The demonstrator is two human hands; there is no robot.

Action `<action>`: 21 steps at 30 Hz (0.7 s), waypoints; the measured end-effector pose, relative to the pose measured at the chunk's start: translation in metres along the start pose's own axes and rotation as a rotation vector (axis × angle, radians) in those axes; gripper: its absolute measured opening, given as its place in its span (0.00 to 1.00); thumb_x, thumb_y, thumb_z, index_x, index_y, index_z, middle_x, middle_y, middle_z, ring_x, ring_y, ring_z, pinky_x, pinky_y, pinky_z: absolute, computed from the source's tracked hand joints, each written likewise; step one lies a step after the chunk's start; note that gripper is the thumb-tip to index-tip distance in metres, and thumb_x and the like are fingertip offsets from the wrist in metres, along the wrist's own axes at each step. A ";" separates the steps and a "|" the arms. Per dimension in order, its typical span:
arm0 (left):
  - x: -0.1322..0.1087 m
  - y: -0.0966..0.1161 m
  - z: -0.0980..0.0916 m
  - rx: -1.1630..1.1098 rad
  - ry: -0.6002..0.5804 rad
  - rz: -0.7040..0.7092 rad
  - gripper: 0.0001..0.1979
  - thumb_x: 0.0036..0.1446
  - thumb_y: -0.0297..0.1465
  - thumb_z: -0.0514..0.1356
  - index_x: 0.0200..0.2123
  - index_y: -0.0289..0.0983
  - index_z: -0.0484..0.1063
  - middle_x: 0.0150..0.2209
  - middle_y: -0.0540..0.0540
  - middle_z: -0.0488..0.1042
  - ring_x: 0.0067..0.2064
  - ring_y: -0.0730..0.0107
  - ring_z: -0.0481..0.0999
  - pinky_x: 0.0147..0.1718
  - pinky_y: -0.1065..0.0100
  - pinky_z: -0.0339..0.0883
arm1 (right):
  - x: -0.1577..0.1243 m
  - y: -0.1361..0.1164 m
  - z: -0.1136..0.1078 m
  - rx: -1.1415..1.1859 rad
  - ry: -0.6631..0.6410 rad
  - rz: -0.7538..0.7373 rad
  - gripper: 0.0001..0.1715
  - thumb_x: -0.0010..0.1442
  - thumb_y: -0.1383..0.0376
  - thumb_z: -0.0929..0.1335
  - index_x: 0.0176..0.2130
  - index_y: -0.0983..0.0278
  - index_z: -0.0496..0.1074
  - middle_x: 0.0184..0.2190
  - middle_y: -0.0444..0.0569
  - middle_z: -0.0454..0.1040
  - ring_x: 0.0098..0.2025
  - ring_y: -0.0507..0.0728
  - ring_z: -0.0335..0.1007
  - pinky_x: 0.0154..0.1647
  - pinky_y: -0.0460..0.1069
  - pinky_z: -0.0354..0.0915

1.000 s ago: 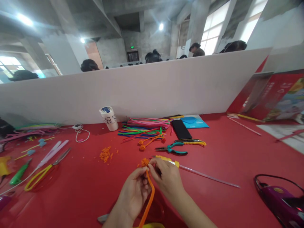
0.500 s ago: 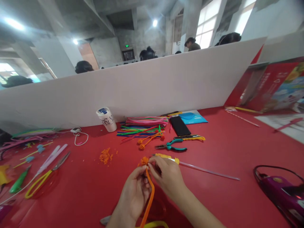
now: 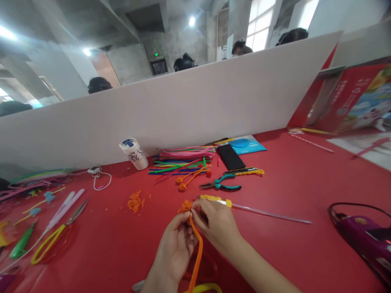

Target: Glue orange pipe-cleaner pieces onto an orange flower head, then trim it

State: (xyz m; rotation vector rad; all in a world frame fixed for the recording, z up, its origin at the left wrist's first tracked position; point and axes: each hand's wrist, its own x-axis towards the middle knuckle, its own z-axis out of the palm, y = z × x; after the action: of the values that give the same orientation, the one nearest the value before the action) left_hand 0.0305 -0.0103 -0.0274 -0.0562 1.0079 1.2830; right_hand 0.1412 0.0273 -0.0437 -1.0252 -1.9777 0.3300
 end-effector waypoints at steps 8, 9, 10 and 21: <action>0.005 0.000 -0.001 -0.008 -0.004 -0.003 0.09 0.54 0.20 0.54 0.24 0.31 0.70 0.16 0.51 0.69 0.16 0.80 0.66 0.13 0.78 0.61 | -0.001 0.001 -0.002 0.038 -0.029 0.035 0.09 0.58 0.66 0.62 0.31 0.64 0.71 0.20 0.45 0.71 0.23 0.52 0.65 0.26 0.45 0.54; 0.006 0.001 -0.001 -0.012 -0.006 -0.013 0.09 0.54 0.20 0.53 0.24 0.31 0.70 0.16 0.51 0.68 0.15 0.80 0.65 0.13 0.79 0.61 | -0.001 0.001 -0.003 0.047 -0.033 0.048 0.08 0.58 0.66 0.62 0.32 0.64 0.71 0.20 0.44 0.71 0.23 0.52 0.64 0.26 0.45 0.54; 0.007 0.001 -0.001 -0.017 -0.008 -0.021 0.09 0.54 0.20 0.53 0.25 0.30 0.70 0.16 0.51 0.68 0.15 0.81 0.65 0.13 0.79 0.61 | 0.000 0.001 -0.004 0.057 -0.038 0.064 0.08 0.58 0.66 0.63 0.33 0.64 0.71 0.20 0.43 0.70 0.22 0.51 0.64 0.26 0.45 0.54; 0.010 0.000 -0.005 -0.038 -0.017 0.005 0.09 0.53 0.18 0.53 0.25 0.31 0.71 0.19 0.49 0.72 0.16 0.80 0.67 0.13 0.79 0.61 | 0.000 0.000 -0.005 0.098 -0.077 0.101 0.05 0.55 0.67 0.64 0.30 0.64 0.71 0.20 0.42 0.70 0.22 0.50 0.63 0.25 0.44 0.53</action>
State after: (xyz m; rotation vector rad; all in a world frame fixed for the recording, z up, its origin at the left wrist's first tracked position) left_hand 0.0268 -0.0060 -0.0368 -0.0715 0.9694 1.3055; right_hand 0.1449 0.0267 -0.0408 -1.0655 -1.9611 0.5231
